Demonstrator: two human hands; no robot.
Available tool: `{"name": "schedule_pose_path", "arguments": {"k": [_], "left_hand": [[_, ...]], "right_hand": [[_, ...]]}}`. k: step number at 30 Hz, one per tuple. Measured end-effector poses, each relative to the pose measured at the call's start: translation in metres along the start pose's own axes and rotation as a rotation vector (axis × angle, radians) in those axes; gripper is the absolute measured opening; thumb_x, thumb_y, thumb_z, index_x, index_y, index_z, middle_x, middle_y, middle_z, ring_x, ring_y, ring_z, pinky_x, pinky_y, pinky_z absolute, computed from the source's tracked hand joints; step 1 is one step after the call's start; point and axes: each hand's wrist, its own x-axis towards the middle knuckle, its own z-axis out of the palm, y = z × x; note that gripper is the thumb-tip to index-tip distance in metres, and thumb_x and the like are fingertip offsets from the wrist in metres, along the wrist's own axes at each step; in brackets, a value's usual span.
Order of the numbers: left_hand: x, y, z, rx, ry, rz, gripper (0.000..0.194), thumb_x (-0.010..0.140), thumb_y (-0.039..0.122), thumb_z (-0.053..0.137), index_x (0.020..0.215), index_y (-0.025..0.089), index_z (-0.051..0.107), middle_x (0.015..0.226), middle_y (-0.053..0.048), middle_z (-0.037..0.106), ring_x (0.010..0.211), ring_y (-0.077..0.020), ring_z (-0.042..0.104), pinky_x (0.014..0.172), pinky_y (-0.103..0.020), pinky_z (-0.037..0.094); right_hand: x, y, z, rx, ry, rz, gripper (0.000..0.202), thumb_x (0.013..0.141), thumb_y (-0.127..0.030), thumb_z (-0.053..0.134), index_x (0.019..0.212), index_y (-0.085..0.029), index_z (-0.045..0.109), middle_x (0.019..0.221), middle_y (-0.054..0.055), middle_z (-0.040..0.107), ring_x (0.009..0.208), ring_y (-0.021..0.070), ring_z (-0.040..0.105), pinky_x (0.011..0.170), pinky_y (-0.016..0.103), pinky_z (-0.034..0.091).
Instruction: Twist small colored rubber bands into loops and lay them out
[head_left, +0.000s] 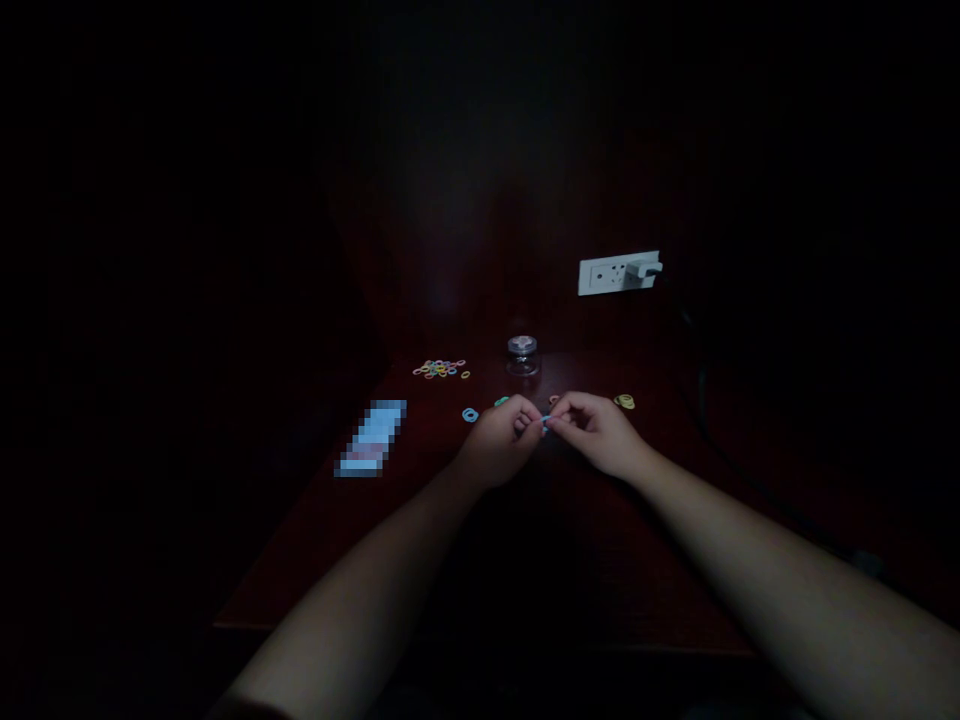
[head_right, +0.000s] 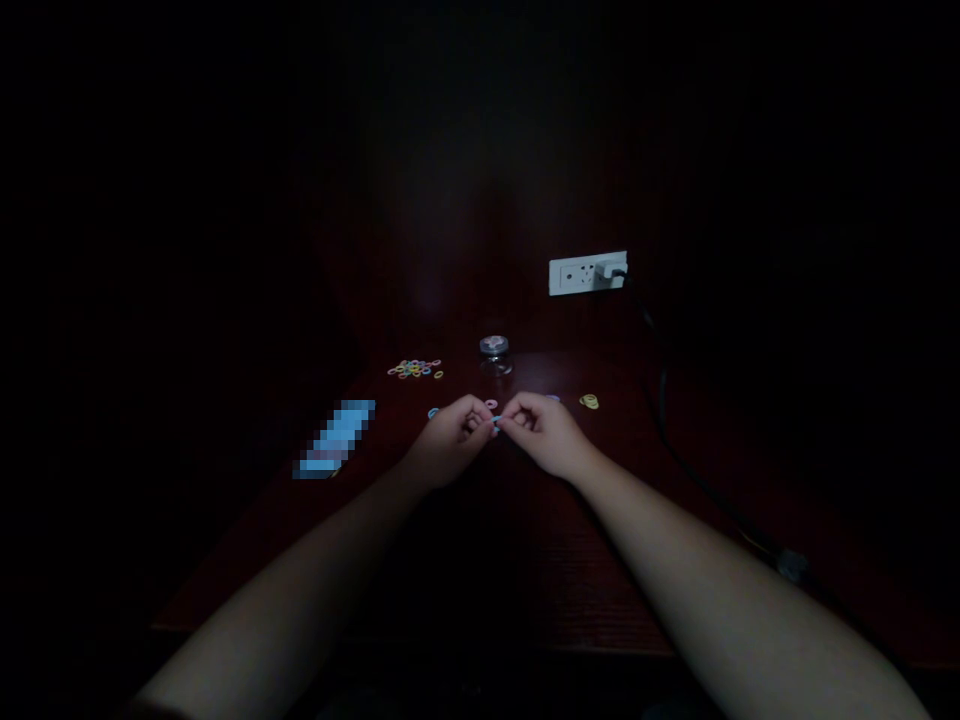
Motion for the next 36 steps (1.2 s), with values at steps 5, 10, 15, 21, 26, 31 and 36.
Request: {"name": "schedule_pose_path", "arguments": {"k": [5,10,15,21,26,31,36], "left_hand": [[-0.002,0.004,0.006,-0.03,0.048,0.018,0.008,0.084,0.025,0.053,0.082,0.017,0.054,0.076,-0.001,0.065,0.066,-0.0097,0.058,0.061,-0.02,0.046],[-0.002,0.005,0.006,-0.026,0.061,0.046,0.011,0.084,0.028,0.054,0.082,0.017,0.056,0.074,-0.001,0.063,0.064,-0.0095,0.056,0.059,-0.02,0.045],[-0.001,0.004,0.004,-0.031,0.075,0.066,0.014,0.084,0.029,0.055,0.086,0.016,0.059,0.085,-0.002,0.066,0.068,-0.0095,0.058,0.058,-0.019,0.045],[0.001,0.0,0.003,-0.046,0.089,0.054,0.012,0.082,0.027,0.058,0.083,0.015,0.06,0.077,-0.002,0.065,0.066,-0.009,0.058,0.057,-0.018,0.044],[0.001,-0.002,0.001,-0.052,0.112,0.063,0.012,0.081,0.025,0.057,0.085,0.014,0.059,0.078,-0.002,0.064,0.065,-0.009,0.057,0.054,-0.017,0.043],[0.001,-0.002,0.0,-0.018,0.105,0.07,0.01,0.081,0.024,0.055,0.081,0.014,0.057,0.073,-0.001,0.06,0.062,-0.0084,0.053,0.054,-0.018,0.041],[0.0,0.0,-0.004,0.057,0.032,0.113,0.007,0.08,0.02,0.052,0.074,0.015,0.053,0.067,0.002,0.054,0.059,-0.008,0.048,0.055,-0.019,0.038]], "right_hand": [[-0.002,-0.002,0.003,0.074,0.068,0.009,0.019,0.08,-0.037,0.061,0.076,-0.02,0.052,0.061,-0.002,0.052,0.055,0.0114,0.045,0.054,0.024,0.038],[-0.004,-0.005,0.005,-0.009,0.107,-0.031,0.014,0.08,-0.028,0.06,0.075,-0.021,0.049,0.057,-0.005,0.043,0.052,0.0106,0.041,0.057,0.026,0.04],[-0.003,0.0,0.005,-0.033,0.121,-0.086,0.013,0.083,-0.027,0.057,0.076,-0.021,0.048,0.058,-0.005,0.041,0.052,0.0105,0.039,0.051,0.024,0.036],[-0.003,-0.001,0.005,-0.028,0.111,-0.11,0.009,0.082,-0.027,0.059,0.082,-0.02,0.053,0.062,-0.003,0.047,0.054,0.0113,0.044,0.051,0.024,0.036],[-0.001,-0.002,0.005,-0.03,0.051,-0.092,0.012,0.081,-0.029,0.059,0.084,-0.017,0.06,0.065,-0.001,0.052,0.057,0.0123,0.047,0.054,0.026,0.039],[-0.001,0.001,0.004,-0.109,0.094,-0.098,0.014,0.081,-0.029,0.058,0.078,-0.016,0.063,0.066,0.001,0.055,0.063,0.0149,0.052,0.058,0.027,0.041],[0.001,0.002,-0.001,-0.179,0.132,-0.11,0.013,0.083,-0.027,0.056,0.078,-0.017,0.062,0.075,0.005,0.061,0.069,0.0166,0.056,0.058,0.027,0.041]]}}
